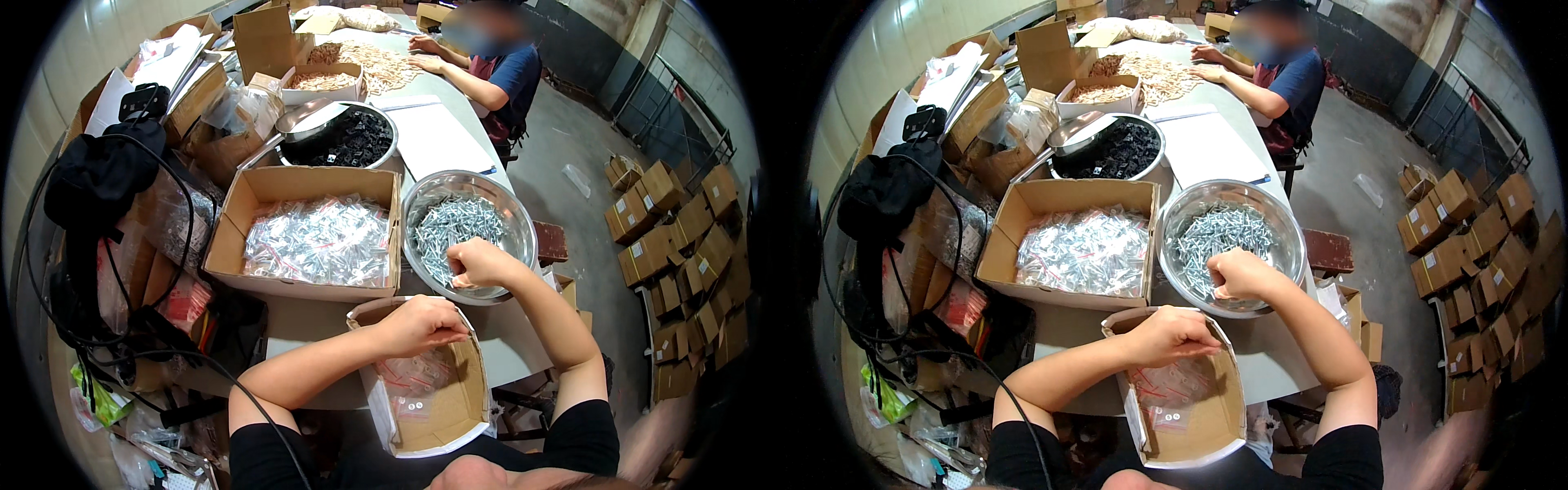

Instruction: The person repeatedly picks small metal screws from a stainless steel bowl and places them into small clear plastic bags. The person handles the screws one by one, transferring them from the bulk bowl into individual packaging bags on a cluttered workbench.

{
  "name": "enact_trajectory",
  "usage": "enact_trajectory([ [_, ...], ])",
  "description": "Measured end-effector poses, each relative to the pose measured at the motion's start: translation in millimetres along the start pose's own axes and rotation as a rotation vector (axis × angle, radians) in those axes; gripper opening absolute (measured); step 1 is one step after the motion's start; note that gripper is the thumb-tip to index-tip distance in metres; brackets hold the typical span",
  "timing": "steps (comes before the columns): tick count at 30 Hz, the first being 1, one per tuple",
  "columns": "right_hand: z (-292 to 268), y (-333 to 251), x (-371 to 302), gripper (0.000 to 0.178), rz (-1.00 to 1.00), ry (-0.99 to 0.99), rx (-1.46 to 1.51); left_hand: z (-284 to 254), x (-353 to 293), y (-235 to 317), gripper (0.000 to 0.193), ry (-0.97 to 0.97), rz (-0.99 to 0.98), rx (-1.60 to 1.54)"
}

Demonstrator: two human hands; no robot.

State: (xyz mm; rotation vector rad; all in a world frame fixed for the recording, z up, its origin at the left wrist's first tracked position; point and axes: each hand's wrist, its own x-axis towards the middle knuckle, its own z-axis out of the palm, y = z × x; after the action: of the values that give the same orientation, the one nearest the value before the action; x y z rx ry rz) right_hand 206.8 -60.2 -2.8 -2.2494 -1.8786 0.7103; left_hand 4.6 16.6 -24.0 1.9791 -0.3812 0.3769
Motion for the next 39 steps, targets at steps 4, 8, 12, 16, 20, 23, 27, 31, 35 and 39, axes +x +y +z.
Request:
enact_trajectory([
  [4, 3.3, -3.6, -2.5, 0.018, 0.006, 0.081, -0.124, -10.0, 1.3, 8.9, 0.013, -0.044, -0.183, 0.002],
  [8, -20.0, -4.3, -18.4, 0.019, 0.015, 0.156, 0.134, -8.3, 6.3, 11.0, 0.014, 0.136, -0.068, -0.128],
  [12, -28.1, -17.5, -30.9, 0.023, -0.128, 0.221, 0.715, -10.1, 3.3, 6.7, 0.014, 0.163, 0.007, -0.201],
  [16, -19.8, -25.4, -47.7, 0.029, -0.197, 0.250, 1.023, -13.9, 0.3, 5.9, 0.026, 0.074, -0.190, -0.365],
  [20, -24.4, -35.6, -64.8, 0.031, -0.246, 0.220, 1.240, -12.7, 2.1, 11.8, 0.020, 0.094, -0.345, -0.404],
  [23, -18.2, -40.1, -67.5, 0.031, -0.362, 0.201, 1.291, -8.2, 1.1, 4.7, 0.023, 0.077, -0.235, -0.236],
  [27, -9.4, -42.0, -64.8, 0.030, -0.380, 0.187, 1.223, -0.7, 0.3, 6.0, 0.037, 0.100, -0.184, -0.182],
  [31, -4.4, -45.1, -59.6, 0.025, -0.368, 0.146, 1.130, -1.6, 0.5, -3.8, 0.035, 0.087, -0.173, -0.158],
  [35, 2.5, -52.6, -57.8, 0.019, -0.387, 0.195, 0.923, -3.1, 2.7, -0.2, 0.032, 0.110, -0.166, -0.213],
  [39, -6.5, -62.5, -61.4, 0.018, -0.394, 0.259, 0.729, -6.5, 2.0, 5.5, 0.032, 0.111, -0.216, -0.282],
])
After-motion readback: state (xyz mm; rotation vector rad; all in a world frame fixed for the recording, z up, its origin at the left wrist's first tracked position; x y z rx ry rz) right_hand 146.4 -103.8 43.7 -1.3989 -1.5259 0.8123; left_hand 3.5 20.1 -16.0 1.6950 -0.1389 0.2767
